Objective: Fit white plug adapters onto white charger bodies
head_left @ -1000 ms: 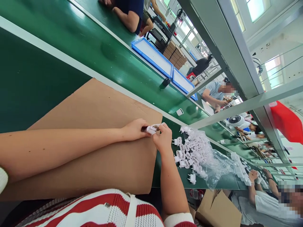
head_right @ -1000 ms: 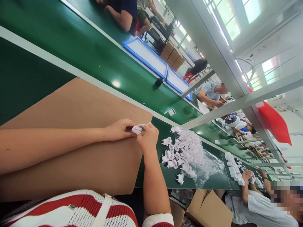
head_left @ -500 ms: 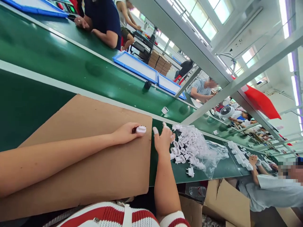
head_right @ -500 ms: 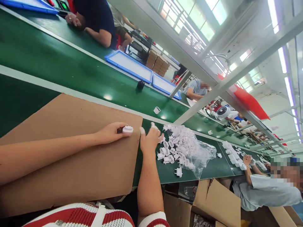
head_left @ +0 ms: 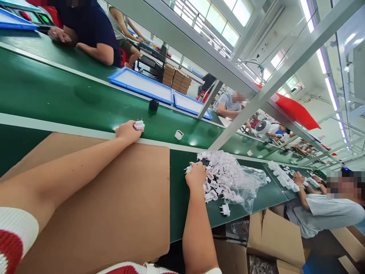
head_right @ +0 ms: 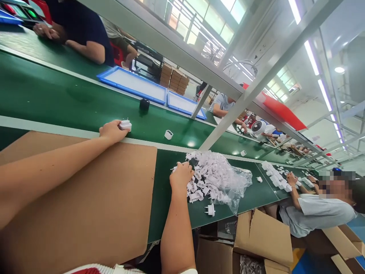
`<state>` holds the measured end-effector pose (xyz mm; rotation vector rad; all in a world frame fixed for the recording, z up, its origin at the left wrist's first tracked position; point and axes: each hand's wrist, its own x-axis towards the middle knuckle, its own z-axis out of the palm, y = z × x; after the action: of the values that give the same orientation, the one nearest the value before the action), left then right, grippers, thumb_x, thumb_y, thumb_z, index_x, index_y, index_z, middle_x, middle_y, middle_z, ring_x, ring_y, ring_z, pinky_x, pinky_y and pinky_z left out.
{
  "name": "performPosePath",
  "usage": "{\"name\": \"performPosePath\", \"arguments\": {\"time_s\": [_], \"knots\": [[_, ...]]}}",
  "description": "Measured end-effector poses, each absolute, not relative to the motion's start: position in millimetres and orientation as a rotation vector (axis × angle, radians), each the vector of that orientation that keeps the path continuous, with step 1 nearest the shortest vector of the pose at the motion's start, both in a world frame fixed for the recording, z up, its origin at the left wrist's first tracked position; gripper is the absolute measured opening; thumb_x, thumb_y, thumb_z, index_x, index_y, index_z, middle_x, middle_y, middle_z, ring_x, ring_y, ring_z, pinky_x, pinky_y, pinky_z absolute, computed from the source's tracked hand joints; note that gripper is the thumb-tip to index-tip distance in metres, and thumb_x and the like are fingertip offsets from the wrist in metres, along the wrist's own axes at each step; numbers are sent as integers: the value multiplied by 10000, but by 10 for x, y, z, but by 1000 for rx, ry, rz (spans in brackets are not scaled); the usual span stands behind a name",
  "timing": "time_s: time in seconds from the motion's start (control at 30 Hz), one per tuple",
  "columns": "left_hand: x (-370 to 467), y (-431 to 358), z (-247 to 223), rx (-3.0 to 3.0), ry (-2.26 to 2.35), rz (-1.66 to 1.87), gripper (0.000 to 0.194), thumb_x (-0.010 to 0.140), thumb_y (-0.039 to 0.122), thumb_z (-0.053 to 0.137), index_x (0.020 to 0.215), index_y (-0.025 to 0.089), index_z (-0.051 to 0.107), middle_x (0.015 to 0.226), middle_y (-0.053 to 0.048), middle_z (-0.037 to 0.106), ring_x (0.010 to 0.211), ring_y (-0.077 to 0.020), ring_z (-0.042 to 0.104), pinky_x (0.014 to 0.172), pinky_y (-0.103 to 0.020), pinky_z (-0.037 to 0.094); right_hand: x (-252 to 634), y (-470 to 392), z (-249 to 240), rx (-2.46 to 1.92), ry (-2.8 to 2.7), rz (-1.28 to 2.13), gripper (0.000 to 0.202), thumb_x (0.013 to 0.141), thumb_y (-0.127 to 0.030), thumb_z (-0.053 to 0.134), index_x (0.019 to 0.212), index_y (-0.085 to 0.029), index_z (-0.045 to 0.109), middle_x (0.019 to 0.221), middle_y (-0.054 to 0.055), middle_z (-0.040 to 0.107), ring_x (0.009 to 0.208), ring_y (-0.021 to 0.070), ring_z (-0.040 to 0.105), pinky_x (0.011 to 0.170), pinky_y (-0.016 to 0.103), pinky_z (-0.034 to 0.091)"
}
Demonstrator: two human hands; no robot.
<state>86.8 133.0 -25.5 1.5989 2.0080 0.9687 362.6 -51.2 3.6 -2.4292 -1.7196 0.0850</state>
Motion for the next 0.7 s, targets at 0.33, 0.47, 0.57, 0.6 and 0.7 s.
{"name": "performPosePath", "arguments": {"time_s": [0.33, 0.47, 0.57, 0.6, 0.7], "knots": [[1892, 1538, -164, 1999, 1708, 859, 844, 871, 425, 729, 1617, 151, 444, 1717, -175, 410, 1598, -385, 320, 1311, -491, 307, 3554, -438, -113, -1923, -1483, 350, 424, 802, -62, 695, 1189, -216, 777, 1162, 59, 707, 928, 197, 697, 929, 354, 556], [2117, 1692, -150, 1912, 1695, 739, 785, 821, 510, 774, 1477, 118, 593, 1503, -261, 626, 1422, -451, 540, 1150, -531, 487, 3489, -342, -211, -1545, -1079, 761, 255, 771, -293, 828, 1000, -201, 762, 1034, 44, 731, 812, 163, 715, 781, 289, 598], [2106, 1658, -132, 1921, 1635, 740, 601, 840, 477, 725, 1343, 152, 684, 1343, -227, 730, 1269, -412, 655, 1053, -487, 548, 3481, -294, -216, -1307, -795, 1098, 350, 695, -337, 881, 965, -214, 696, 978, 36, 769, 799, 178, 757, 688, 277, 600], [2073, 1601, -126, 1949, 1587, 752, 570, 830, 467, 724, 1317, 173, 701, 1321, -196, 747, 1243, -385, 672, 1046, -455, 553, 3487, -287, -209, -1256, -736, 1180, 368, 681, -335, 881, 970, -219, 687, 978, 32, 776, 801, 181, 767, 658, 266, 590], [1877, 1273, -122, 2050, 1405, 771, 538, 777, 478, 745, 1255, 232, 745, 1242, -100, 786, 1199, -315, 695, 1042, -359, 551, 3504, -285, -187, -1208, -690, 1281, 355, 657, -319, 862, 956, -225, 696, 937, 16, 781, 805, 173, 766, 591, 218, 523]]}}
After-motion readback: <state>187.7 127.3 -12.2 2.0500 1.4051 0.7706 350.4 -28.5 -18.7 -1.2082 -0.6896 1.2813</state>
